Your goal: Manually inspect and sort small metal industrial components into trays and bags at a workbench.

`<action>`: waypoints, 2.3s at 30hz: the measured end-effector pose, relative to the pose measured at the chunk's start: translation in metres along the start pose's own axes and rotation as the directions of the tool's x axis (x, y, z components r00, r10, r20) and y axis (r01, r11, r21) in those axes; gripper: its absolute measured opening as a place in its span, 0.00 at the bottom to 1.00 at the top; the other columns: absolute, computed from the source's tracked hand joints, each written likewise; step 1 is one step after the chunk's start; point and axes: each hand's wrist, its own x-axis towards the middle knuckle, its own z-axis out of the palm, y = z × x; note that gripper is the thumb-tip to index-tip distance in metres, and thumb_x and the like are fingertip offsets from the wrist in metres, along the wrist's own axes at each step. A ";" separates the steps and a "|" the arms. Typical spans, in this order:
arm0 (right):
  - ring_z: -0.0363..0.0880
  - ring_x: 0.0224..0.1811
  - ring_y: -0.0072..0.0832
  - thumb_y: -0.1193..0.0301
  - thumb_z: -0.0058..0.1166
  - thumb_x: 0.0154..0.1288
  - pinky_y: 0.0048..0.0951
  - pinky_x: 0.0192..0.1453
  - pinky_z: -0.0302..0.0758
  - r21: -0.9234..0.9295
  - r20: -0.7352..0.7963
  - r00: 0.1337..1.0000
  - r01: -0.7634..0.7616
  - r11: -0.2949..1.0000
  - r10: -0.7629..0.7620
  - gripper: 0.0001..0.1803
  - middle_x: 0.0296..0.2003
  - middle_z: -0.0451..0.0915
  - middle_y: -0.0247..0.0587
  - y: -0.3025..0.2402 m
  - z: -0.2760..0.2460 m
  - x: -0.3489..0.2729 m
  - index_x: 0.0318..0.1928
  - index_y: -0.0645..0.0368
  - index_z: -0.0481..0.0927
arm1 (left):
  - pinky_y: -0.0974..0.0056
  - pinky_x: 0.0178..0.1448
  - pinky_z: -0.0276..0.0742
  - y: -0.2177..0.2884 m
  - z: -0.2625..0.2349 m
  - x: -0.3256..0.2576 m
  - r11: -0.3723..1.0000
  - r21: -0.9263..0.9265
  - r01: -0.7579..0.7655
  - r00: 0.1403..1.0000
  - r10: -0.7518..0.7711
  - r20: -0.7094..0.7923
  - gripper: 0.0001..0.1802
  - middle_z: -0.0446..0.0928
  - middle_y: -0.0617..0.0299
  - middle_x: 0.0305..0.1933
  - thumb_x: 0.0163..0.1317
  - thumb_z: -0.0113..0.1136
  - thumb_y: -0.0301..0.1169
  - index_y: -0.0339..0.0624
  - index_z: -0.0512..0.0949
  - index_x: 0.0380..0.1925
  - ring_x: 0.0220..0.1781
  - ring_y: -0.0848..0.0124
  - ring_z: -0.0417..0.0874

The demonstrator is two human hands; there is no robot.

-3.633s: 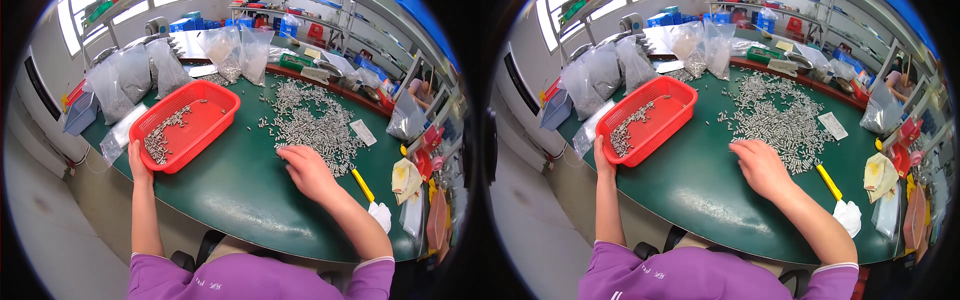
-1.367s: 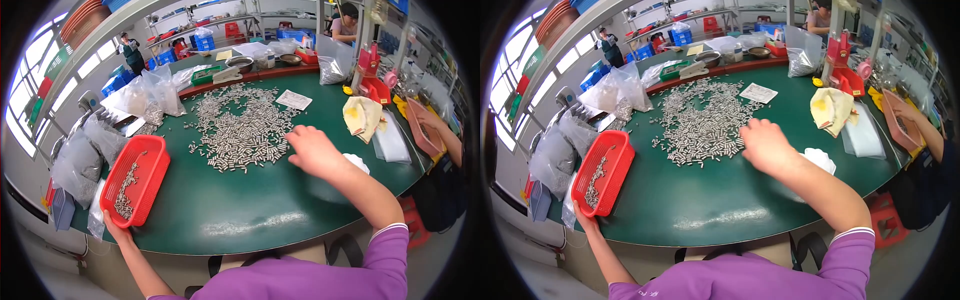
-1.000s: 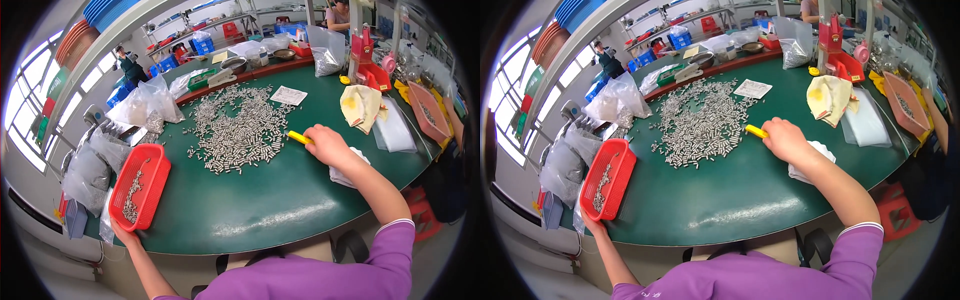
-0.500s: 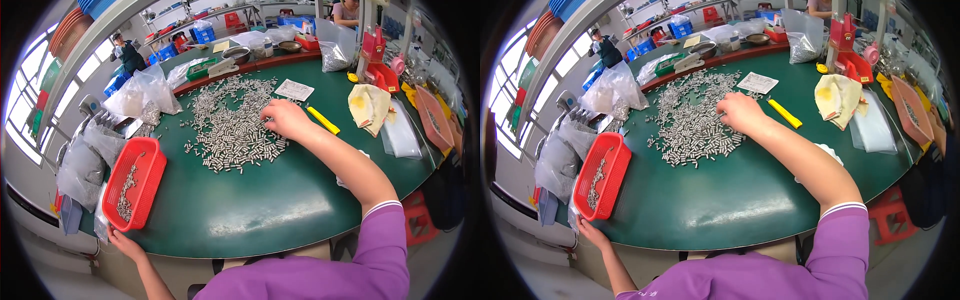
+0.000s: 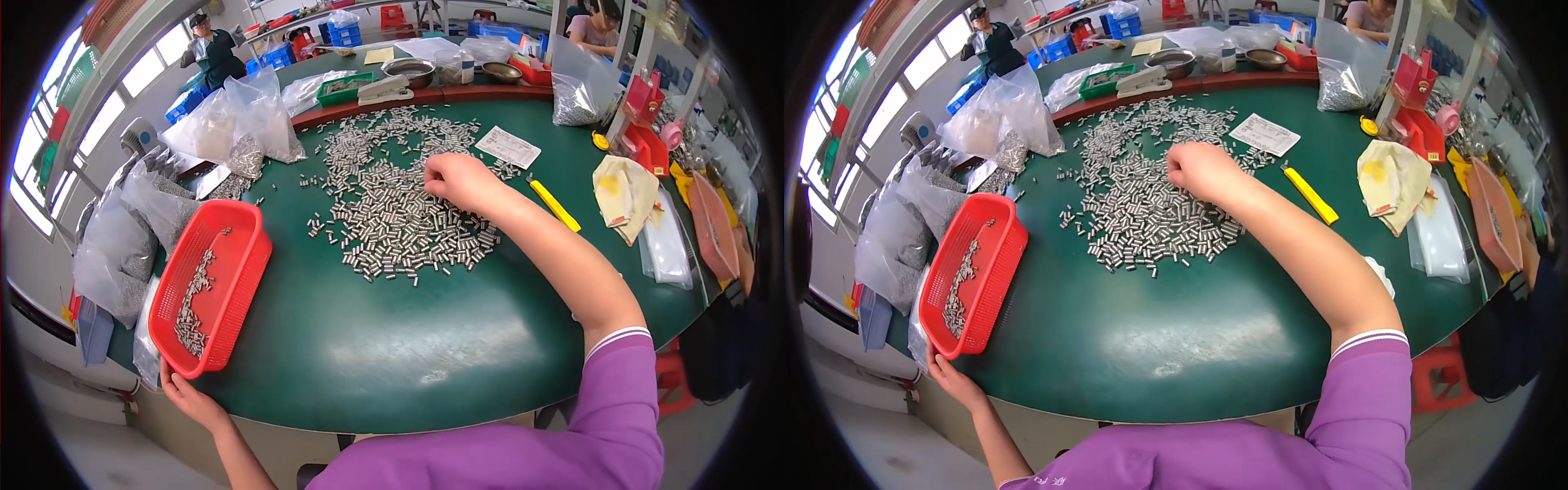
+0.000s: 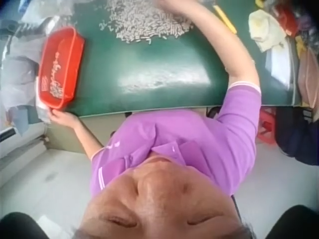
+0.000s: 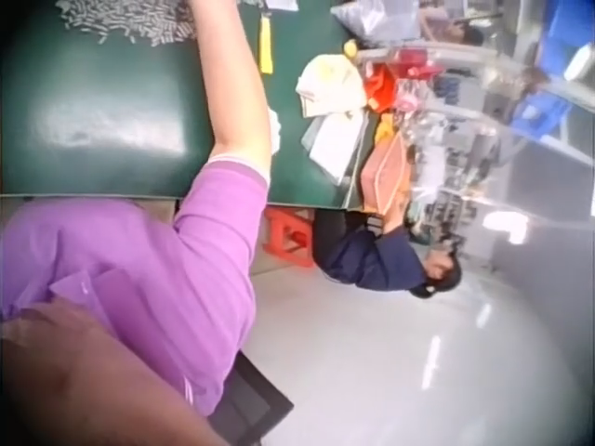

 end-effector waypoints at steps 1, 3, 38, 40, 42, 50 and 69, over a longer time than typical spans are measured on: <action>0.78 0.40 0.41 0.67 0.58 0.51 0.40 0.44 0.75 0.091 -0.028 1.000 0.001 0.996 0.001 0.06 0.33 0.79 0.41 -0.002 0.002 0.003 0.31 0.54 0.80 | 0.61 0.68 0.57 0.000 0.000 -0.001 1.000 0.016 -0.009 1.000 0.010 -0.003 0.22 0.66 0.53 0.62 0.72 0.37 0.35 0.31 0.65 0.58 0.64 0.64 0.66; 0.79 0.37 0.40 0.70 0.59 0.51 0.39 0.42 0.75 0.000 -0.034 0.994 0.105 0.995 -0.105 0.08 0.32 0.80 0.41 -0.007 0.009 0.007 0.33 0.55 0.80 | 0.61 0.68 0.57 0.001 0.000 -0.001 1.000 -0.020 0.006 1.000 -0.006 -0.001 0.22 0.66 0.53 0.62 0.72 0.37 0.35 0.31 0.66 0.58 0.64 0.65 0.66; 0.75 0.39 0.47 0.73 0.47 0.59 0.42 0.44 0.72 0.837 -0.219 0.833 0.428 0.341 -0.507 0.05 0.32 0.75 0.51 -0.318 0.094 -0.016 0.34 0.62 0.71 | 0.60 0.63 0.64 0.034 0.007 -0.018 0.972 -0.061 -0.227 0.954 0.209 -0.217 0.20 0.69 0.49 0.57 0.70 0.40 0.35 0.32 0.66 0.55 0.59 0.61 0.70; 0.78 0.37 0.39 0.72 0.50 0.61 0.37 0.42 0.75 0.767 -0.234 0.895 0.410 0.493 -0.381 0.06 0.32 0.76 0.47 -0.286 0.094 0.004 0.35 0.62 0.72 | 0.59 0.63 0.63 0.058 0.014 -0.035 0.899 -0.129 -0.418 0.905 0.400 -0.144 0.20 0.69 0.49 0.56 0.69 0.39 0.36 0.33 0.68 0.53 0.57 0.59 0.71; 0.77 0.32 0.19 0.70 0.49 0.66 0.24 0.34 0.77 0.874 0.049 0.964 0.085 0.478 -0.262 0.07 0.31 0.76 0.36 -0.245 0.090 0.022 0.37 0.61 0.73 | 0.58 0.62 0.65 0.086 0.030 -0.051 0.919 -0.107 -0.379 0.887 0.394 0.240 0.17 0.69 0.49 0.57 0.61 0.50 0.27 0.34 0.70 0.51 0.57 0.59 0.71; 0.71 0.32 0.15 0.67 0.48 0.69 0.19 0.38 0.74 0.918 0.340 0.924 -0.285 0.277 -0.175 0.07 0.33 0.73 0.28 -0.167 0.064 0.014 0.42 0.57 0.71 | 0.70 0.47 0.76 0.123 0.140 -0.002 0.872 -0.295 0.391 0.553 0.033 0.832 0.26 0.70 0.52 0.57 0.61 0.55 0.21 0.32 0.61 0.59 0.44 0.73 0.80; 0.72 0.33 0.16 0.69 0.48 0.70 0.18 0.40 0.75 0.988 0.108 0.993 -0.113 0.110 0.049 0.06 0.32 0.73 0.29 -0.123 0.014 0.005 0.42 0.58 0.71 | 0.70 0.42 0.79 0.122 0.182 -0.017 0.693 -0.307 0.653 0.462 -0.042 0.886 0.12 0.78 0.56 0.41 0.61 0.56 0.23 0.32 0.71 0.45 0.38 0.73 0.82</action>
